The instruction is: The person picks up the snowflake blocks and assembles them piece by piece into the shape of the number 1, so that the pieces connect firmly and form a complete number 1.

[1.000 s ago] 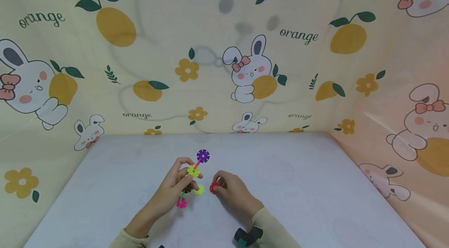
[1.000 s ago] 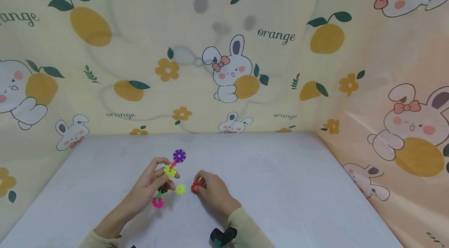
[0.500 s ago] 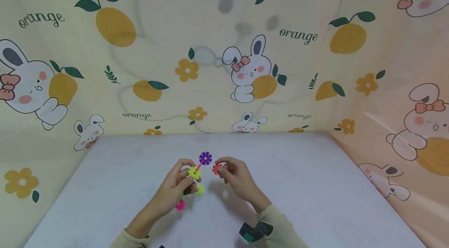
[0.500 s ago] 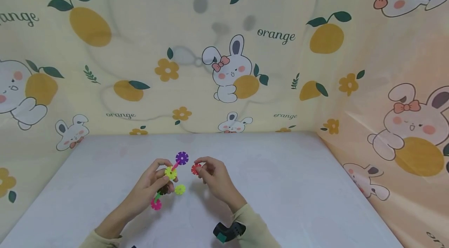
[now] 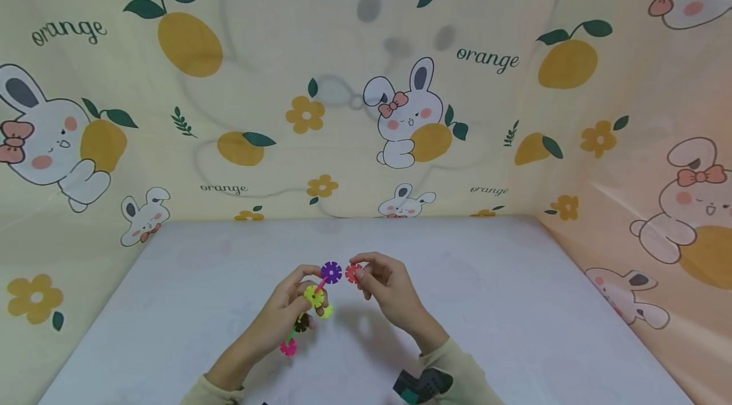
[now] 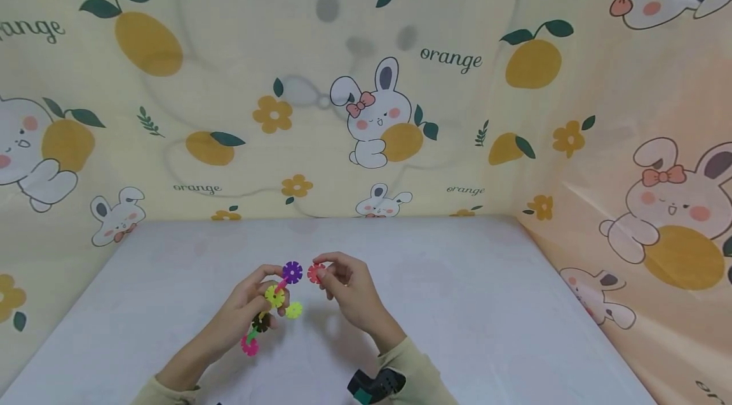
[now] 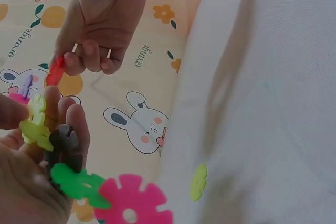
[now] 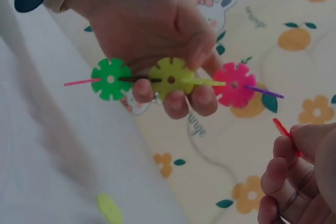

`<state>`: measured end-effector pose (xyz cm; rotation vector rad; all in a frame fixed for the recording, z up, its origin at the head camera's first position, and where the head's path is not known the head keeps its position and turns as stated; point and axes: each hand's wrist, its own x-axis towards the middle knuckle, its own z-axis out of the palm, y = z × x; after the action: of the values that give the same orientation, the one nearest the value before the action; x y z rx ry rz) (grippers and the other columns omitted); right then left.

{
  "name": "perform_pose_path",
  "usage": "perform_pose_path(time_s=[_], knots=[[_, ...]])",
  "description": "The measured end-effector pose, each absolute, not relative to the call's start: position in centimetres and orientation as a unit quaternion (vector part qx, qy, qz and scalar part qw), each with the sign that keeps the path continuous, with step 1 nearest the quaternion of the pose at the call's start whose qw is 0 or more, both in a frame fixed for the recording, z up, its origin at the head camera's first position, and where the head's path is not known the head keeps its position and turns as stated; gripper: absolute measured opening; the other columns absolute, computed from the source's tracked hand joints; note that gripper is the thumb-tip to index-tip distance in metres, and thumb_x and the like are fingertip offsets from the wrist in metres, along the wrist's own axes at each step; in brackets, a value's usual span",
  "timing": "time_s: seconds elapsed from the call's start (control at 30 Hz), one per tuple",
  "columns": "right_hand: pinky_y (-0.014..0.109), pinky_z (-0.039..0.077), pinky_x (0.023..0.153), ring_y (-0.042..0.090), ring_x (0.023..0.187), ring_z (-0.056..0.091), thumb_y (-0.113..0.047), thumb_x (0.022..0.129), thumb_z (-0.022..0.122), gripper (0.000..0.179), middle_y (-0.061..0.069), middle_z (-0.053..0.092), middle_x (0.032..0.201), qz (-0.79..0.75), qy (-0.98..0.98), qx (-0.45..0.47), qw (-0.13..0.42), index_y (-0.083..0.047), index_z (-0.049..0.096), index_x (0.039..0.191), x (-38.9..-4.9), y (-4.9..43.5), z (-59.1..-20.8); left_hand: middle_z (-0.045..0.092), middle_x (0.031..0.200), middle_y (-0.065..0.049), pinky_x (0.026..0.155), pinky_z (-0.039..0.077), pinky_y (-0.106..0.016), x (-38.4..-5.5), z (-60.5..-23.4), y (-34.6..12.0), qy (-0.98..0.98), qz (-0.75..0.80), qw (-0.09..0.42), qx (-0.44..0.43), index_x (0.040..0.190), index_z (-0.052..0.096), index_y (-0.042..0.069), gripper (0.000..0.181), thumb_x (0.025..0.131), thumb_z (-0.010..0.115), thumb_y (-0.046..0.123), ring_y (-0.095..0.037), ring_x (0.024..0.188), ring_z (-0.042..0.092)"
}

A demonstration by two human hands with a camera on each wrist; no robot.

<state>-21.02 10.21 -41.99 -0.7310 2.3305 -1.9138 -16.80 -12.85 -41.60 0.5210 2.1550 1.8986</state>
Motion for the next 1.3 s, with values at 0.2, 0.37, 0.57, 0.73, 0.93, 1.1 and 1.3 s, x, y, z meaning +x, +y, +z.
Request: perform_pose_path(time_s=[0.2, 0.37, 0.57, 0.73, 0.93, 1.1, 1.3], knots=[[0.022, 0.051, 0.065, 0.007, 0.065, 0.054, -0.013, 0.103, 0.058, 0.022, 0.019, 0.061, 0.082, -0.618, 0.749, -0.239, 0.019, -0.005, 0.065, 0.122, -20.6, 10.1, -41.3, 0.059, 0.086, -0.007, 0.068, 0.056, -0.027, -16.8, -41.5, -12.9, 0.727, 0.652, 0.124, 0.177, 0.14, 0.035, 0.0, 0.041, 0.099, 0.033, 0.001, -0.015, 0.077, 0.058], [0.022, 0.051, 0.065, 0.008, 0.065, 0.054, -0.014, 0.103, 0.059, 0.023, 0.019, 0.061, 0.083, -0.623, 0.745, -0.238, 0.021, -0.005, 0.066, 0.123, -20.3, 10.0, -41.1, 0.056, 0.083, -0.004, 0.065, 0.052, -0.025, -16.7, -41.3, -12.9, 0.725, 0.654, 0.136, 0.167, 0.138, 0.035, 0.002, 0.033, 0.108, 0.034, 0.015, -0.013, 0.072, 0.054], [0.022, 0.051, 0.065, 0.008, 0.065, 0.054, -0.014, 0.103, 0.059, 0.023, 0.02, 0.061, 0.083, -0.63, 0.737, -0.242, 0.026, -0.005, 0.065, 0.123, -20.1, 9.8, -41.0, 0.052, 0.082, -0.007, 0.061, 0.051, -0.024, -16.8, -41.7, -12.9, 0.737, 0.642, 0.112, 0.177, 0.134, 0.044, 0.0, 0.042, 0.112, 0.033, 0.034, -0.011, 0.069, 0.052], [0.022, 0.051, 0.066, 0.008, 0.065, 0.054, -0.013, 0.103, 0.058, 0.024, 0.021, 0.061, 0.083, -0.635, 0.733, -0.242, 0.025, -0.005, 0.065, 0.124, -19.9, 9.8, -40.7, 0.053, 0.079, -0.007, 0.057, 0.049, -0.024, -17.0, -42.0, -12.8, 0.75, 0.626, 0.083, 0.199, 0.114, 0.058, -0.003, 0.039, 0.112, 0.036, 0.029, -0.009, 0.066, 0.05], [0.021, 0.052, 0.066, 0.007, 0.065, 0.055, -0.012, 0.103, 0.057, 0.027, 0.023, 0.062, 0.088, -0.634, 0.735, -0.237, 0.024, -0.003, 0.063, 0.128, -19.5, 9.8, -40.1, 0.065, 0.09, -0.014, 0.057, 0.049, -0.024, -17.0, -41.8, -12.6, 0.758, 0.619, 0.093, 0.185, 0.116, 0.062, -0.001, 0.033, 0.108, 0.048, 0.028, -0.011, 0.066, 0.054], [0.021, 0.051, 0.065, 0.006, 0.064, 0.054, -0.007, 0.102, 0.056, 0.028, 0.017, 0.061, 0.086, -0.643, 0.728, -0.236, 0.029, 0.0, 0.064, 0.128, -19.4, 9.8, -39.7, 0.069, 0.102, -0.025, 0.06, 0.051, -0.023, -16.9, -41.8, -12.7, 0.772, 0.602, 0.088, 0.182, 0.126, 0.064, 0.0, 0.037, 0.107, 0.05, 0.028, -0.009, 0.068, 0.057], [0.021, 0.051, 0.064, 0.006, 0.063, 0.054, -0.004, 0.101, 0.055, 0.028, 0.005, 0.059, 0.083, -0.647, 0.726, -0.232, 0.034, 0.001, 0.064, 0.127, -19.3, 9.8, -39.4, 0.069, 0.101, -0.028, 0.068, 0.054, -0.022, -17.1, -41.9, -12.8, 0.775, 0.601, 0.072, 0.18, 0.126, 0.065, -0.002, 0.036, 0.106, 0.053, 0.026, -0.009, 0.077, 0.061]])
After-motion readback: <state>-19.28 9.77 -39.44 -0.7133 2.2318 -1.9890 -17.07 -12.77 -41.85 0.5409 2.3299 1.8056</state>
